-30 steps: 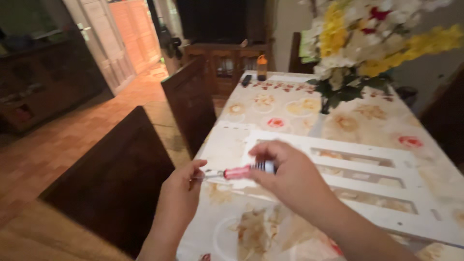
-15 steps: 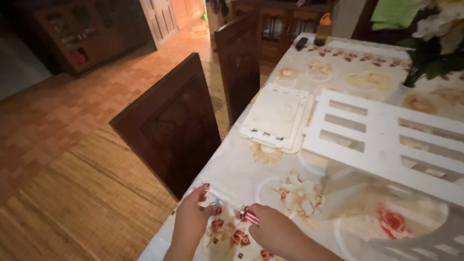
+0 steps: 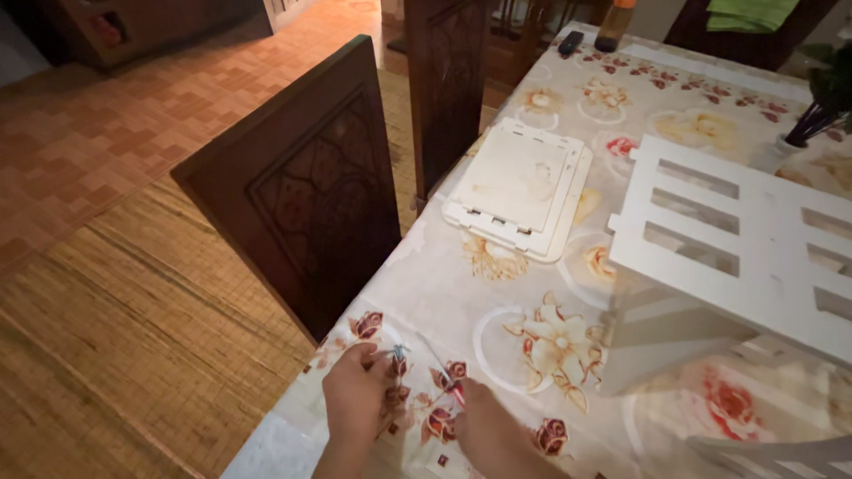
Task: The person uses a screwdriver to tighten screws into a white slatted furniture panel on a dining table. They repeatedly insert and turn the screwdriver at multiple screw locations, securing the panel to an underlying frame.
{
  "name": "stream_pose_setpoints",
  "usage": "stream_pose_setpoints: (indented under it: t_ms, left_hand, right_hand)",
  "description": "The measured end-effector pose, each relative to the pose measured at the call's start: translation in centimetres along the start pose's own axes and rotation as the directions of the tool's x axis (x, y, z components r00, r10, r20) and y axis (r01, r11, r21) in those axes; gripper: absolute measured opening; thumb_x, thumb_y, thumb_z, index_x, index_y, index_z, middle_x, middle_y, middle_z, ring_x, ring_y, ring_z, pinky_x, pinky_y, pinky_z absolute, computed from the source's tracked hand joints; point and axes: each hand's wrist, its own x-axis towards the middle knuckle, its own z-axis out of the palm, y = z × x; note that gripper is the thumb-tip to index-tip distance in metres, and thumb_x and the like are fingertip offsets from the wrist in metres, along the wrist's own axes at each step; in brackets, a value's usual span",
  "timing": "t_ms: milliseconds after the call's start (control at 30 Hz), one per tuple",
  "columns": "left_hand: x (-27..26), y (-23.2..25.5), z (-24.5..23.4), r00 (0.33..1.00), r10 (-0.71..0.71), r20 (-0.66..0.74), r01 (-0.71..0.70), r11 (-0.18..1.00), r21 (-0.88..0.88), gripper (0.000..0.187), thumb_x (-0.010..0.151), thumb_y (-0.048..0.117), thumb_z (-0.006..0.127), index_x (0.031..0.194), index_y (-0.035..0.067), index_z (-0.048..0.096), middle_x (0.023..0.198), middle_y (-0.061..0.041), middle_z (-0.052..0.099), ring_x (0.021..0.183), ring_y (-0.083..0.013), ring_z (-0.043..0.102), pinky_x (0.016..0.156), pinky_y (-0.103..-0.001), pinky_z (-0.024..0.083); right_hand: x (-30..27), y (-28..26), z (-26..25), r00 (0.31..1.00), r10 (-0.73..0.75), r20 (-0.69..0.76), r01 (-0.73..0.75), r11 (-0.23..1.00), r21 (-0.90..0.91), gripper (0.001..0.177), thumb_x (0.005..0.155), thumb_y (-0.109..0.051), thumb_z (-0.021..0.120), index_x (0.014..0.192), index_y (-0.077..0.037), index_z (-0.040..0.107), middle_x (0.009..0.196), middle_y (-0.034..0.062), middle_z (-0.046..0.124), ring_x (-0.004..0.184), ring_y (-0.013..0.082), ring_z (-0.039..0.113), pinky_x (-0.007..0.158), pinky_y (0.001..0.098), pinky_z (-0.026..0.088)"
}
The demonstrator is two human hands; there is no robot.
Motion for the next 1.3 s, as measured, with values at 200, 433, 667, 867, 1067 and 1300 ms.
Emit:
stream_pose_setpoints:
  t_ms: [200,433,667,867,1067,1300]
  left_hand:
    - [1.2,0.9,0.9,0.981,0.191,-0.026,-0.179,0.953,0.245,0.032,0.082,0.014,0.077,0.111,0.003,0.075,0.094,-0.014,0.081,0.081,-0.0238,0.078,0.077,-0.033,0.059]
    - [3.6,-0.4,0.4,0.968,0.250,-0.008,-0.224,0.880,0.419,0.038,0.080,0.026,0.080,0.111,0.004,0.077,0.099,-0.016,0.078,0.092,-0.0292,0.074,0.085,-0.037,0.056]
    - [2.7,-0.8,1.0,0.981,0.189,-0.034,-0.164,0.915,0.368,0.041,0.084,0.024,0.073,0.119,0.005,0.072,0.099,-0.017,0.079,0.090,-0.0307,0.077,0.085,-0.037,0.057]
    - [0.9,2.0,2.6,0.814,0.573,-0.095,-0.487,0.763,0.426,0.038,0.085,0.016,0.068,0.119,-0.001,0.071,0.113,-0.022,0.073,0.108,-0.0375,0.068,0.093,-0.042,0.052]
    - [-3.8,8.5,4.4,0.582,0.812,0.037,-0.785,0.549,0.287,0.028,0.095,0.018,0.065,0.117,0.001,0.070,0.123,-0.018,0.069,0.117,-0.0374,0.061,0.100,-0.045,0.047]
    - [-12.8,16.0,7.6,-0.071,0.940,0.334,-0.997,-0.069,-0.018,0.036,0.079,0.017,0.077,0.113,0.006,0.070,0.117,-0.013,0.069,0.110,-0.0345,0.064,0.094,-0.044,0.049]
  right_hand:
    - [0.8,-0.7,0.8,0.998,-0.055,-0.004,0.053,0.978,-0.202,0.047,0.091,-0.017,0.056,0.135,-0.007,0.045,0.126,0.0203,0.056,0.121,0.0372,0.059,0.104,0.0460,0.048]
    - [1.7,-0.8,1.1,0.987,-0.108,0.121,0.151,0.888,-0.435,0.050,0.089,-0.012,0.058,0.133,0.006,0.042,0.125,0.0222,0.048,0.119,0.0367,0.057,0.097,0.0461,0.053]
    - [3.2,2.3,3.6,0.992,-0.127,-0.007,0.108,0.867,-0.486,0.056,0.095,-0.026,0.057,0.142,-0.001,0.040,0.119,0.0168,0.051,0.113,0.0337,0.059,0.093,0.0480,0.054]
    - [4.0,3.3,3.6,0.919,-0.377,-0.115,0.286,0.840,-0.461,0.042,0.095,-0.029,0.061,0.130,-0.009,0.053,0.116,0.0129,0.055,0.106,0.0340,0.063,0.087,0.0475,0.056]
    - [-3.2,2.9,-6.6,0.950,-0.272,-0.151,0.266,0.962,-0.057,0.038,0.086,-0.035,0.074,0.123,-0.023,0.072,0.107,0.0123,0.060,0.099,0.0340,0.066,0.089,0.0449,0.055]
    - [-16.3,5.9,-25.4,0.886,-0.132,-0.445,0.191,0.978,0.090,0.029,0.073,-0.030,0.093,0.095,-0.015,0.085,0.099,-0.0032,0.071,0.096,0.0136,0.068,0.081,0.0266,0.058]
